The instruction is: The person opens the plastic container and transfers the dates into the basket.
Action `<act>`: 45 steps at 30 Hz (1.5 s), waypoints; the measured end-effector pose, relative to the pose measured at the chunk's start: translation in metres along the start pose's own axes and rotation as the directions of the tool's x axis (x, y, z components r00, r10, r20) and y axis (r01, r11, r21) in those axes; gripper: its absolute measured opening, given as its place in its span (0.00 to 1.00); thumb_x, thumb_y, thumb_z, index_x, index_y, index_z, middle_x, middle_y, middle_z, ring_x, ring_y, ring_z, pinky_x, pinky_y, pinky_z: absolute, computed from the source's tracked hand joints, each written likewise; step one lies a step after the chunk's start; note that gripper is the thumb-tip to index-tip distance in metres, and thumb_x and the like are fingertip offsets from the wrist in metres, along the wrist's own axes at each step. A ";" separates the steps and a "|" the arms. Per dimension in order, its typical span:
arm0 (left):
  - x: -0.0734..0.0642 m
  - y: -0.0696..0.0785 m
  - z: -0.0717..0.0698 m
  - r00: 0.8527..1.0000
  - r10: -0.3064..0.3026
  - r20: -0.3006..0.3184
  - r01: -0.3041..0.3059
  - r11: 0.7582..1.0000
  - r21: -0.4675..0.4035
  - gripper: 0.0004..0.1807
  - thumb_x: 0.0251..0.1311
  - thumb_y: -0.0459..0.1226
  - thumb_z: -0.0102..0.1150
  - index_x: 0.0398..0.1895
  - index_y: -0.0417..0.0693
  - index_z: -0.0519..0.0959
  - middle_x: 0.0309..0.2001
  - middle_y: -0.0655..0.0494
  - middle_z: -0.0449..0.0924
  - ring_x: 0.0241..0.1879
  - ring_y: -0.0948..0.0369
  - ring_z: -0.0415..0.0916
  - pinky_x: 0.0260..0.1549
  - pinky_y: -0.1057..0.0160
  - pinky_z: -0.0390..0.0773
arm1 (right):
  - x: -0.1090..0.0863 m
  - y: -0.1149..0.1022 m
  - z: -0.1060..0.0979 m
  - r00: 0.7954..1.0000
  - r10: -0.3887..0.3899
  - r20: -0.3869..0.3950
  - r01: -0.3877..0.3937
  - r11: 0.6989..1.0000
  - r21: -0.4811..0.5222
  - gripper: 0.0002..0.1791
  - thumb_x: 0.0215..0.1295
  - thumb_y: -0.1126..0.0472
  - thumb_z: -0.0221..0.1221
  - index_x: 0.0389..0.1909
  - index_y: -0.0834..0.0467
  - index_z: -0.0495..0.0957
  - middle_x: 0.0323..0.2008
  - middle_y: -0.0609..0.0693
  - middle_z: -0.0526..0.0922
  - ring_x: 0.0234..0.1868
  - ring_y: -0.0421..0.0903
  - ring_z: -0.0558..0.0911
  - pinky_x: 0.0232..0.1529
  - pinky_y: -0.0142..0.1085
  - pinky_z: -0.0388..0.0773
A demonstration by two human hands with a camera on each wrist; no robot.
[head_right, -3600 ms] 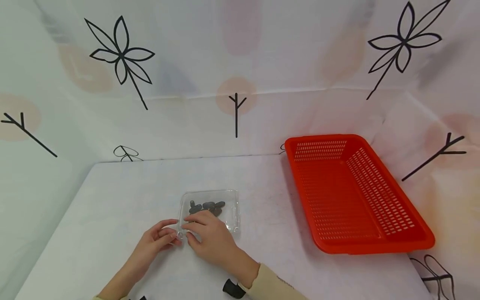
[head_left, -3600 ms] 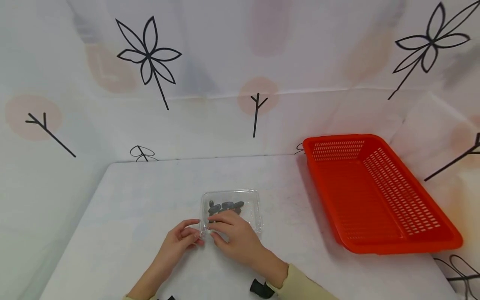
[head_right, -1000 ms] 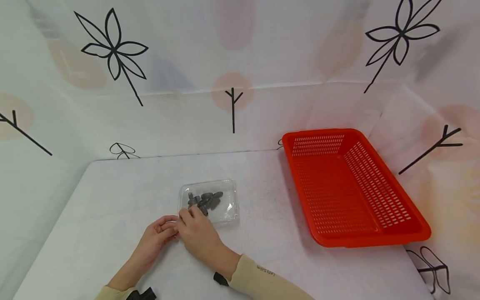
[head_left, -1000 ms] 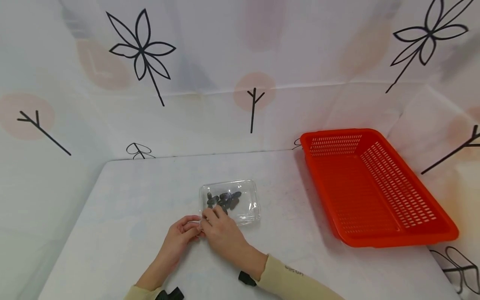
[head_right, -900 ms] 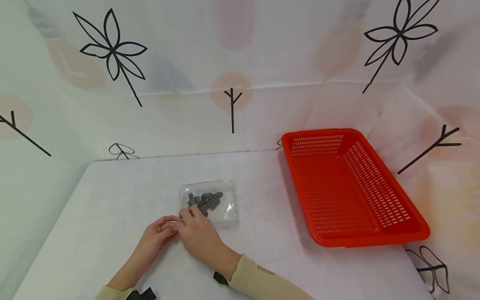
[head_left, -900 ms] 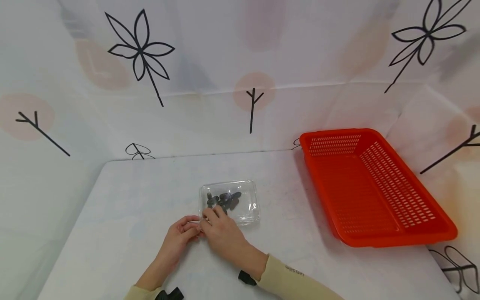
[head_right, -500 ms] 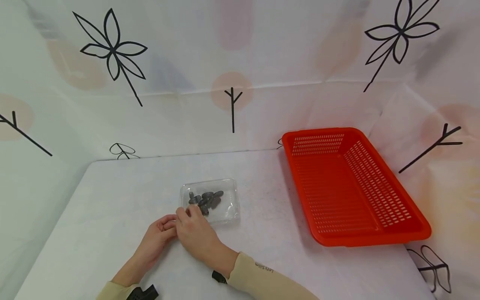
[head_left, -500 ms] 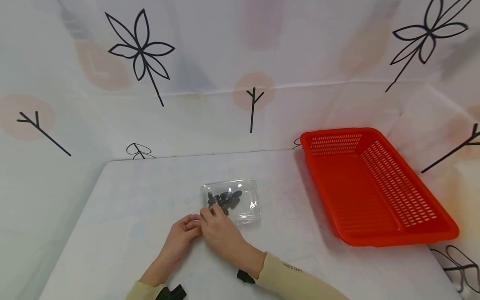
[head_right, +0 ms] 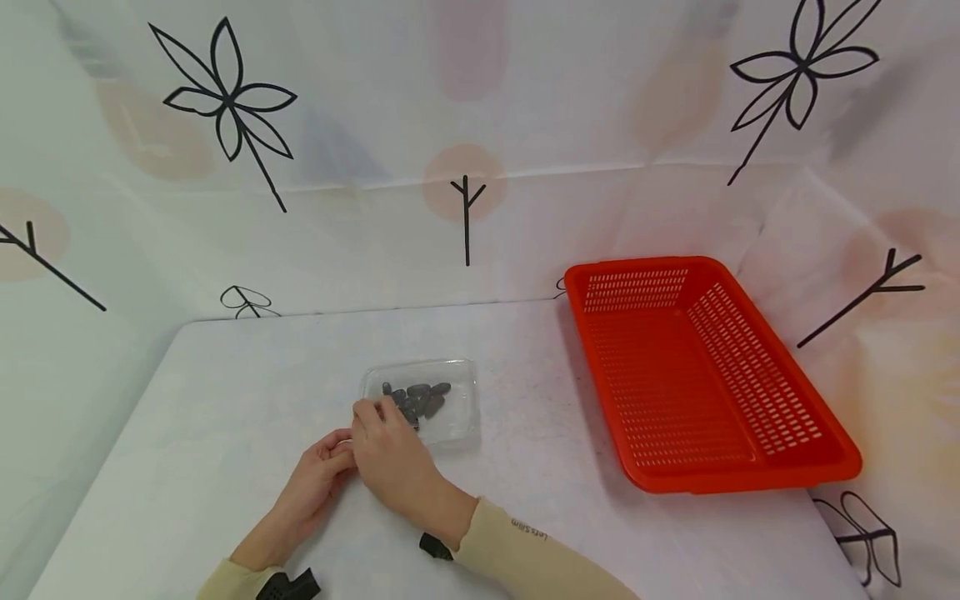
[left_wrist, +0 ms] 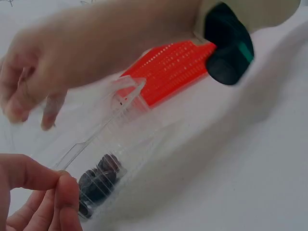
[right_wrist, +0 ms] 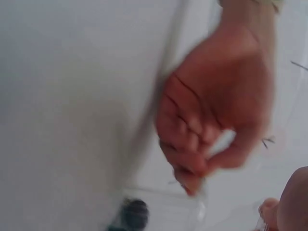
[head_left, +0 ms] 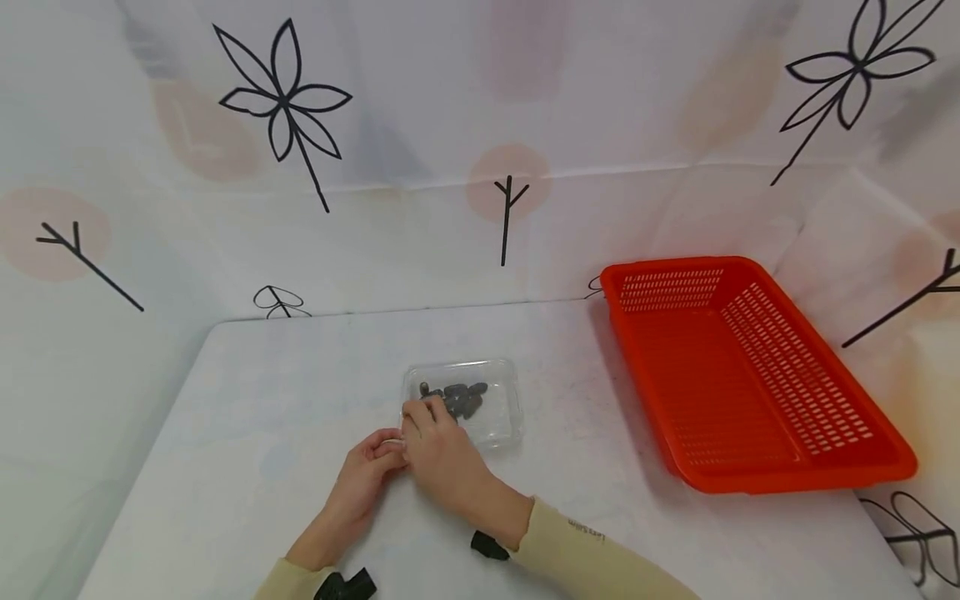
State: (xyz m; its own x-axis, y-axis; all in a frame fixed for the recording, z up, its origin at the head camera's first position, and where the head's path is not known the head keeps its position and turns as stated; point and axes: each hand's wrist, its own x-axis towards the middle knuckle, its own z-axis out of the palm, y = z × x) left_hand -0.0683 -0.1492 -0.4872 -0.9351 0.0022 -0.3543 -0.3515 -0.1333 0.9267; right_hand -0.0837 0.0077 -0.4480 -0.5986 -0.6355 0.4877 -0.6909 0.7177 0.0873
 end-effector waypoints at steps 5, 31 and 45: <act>0.001 0.001 -0.002 1.000 -0.005 0.009 0.005 1.000 -0.012 0.15 0.58 0.22 0.59 0.48 0.32 0.74 0.31 0.53 0.82 0.32 0.61 0.79 0.38 0.65 0.80 | 0.009 0.012 -0.013 0.987 0.156 -0.047 -0.135 0.946 0.295 0.02 0.67 0.67 0.61 0.34 0.61 0.78 0.46 0.51 0.71 0.46 0.47 0.73 0.43 0.31 0.78; 0.000 0.007 0.004 1.000 0.001 -0.004 -0.001 1.000 0.019 0.15 0.60 0.24 0.58 0.51 0.34 0.75 0.34 0.51 0.84 0.33 0.61 0.80 0.36 0.65 0.80 | 0.001 0.018 -0.011 0.996 0.060 -0.060 -0.043 0.968 0.248 0.01 0.65 0.62 0.65 0.34 0.56 0.84 0.44 0.48 0.76 0.46 0.45 0.76 0.42 0.32 0.79; -0.004 0.009 0.006 1.000 -0.006 0.020 0.005 1.000 0.019 0.19 0.62 0.25 0.57 0.57 0.32 0.71 0.33 0.50 0.85 0.33 0.59 0.84 0.38 0.64 0.80 | -0.028 0.026 -0.007 0.996 0.091 -0.006 -0.083 0.930 0.359 0.06 0.65 0.62 0.66 0.42 0.52 0.85 0.51 0.46 0.79 0.54 0.44 0.76 0.48 0.34 0.78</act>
State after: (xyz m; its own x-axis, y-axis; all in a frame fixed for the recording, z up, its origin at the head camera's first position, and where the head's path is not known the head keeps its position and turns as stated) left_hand -0.0679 -0.1442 -0.4766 -0.9338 0.0223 -0.3570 -0.3571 -0.1144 0.9270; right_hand -0.0819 0.0460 -0.4534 -0.6567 -0.5657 0.4987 -0.7380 0.6180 -0.2708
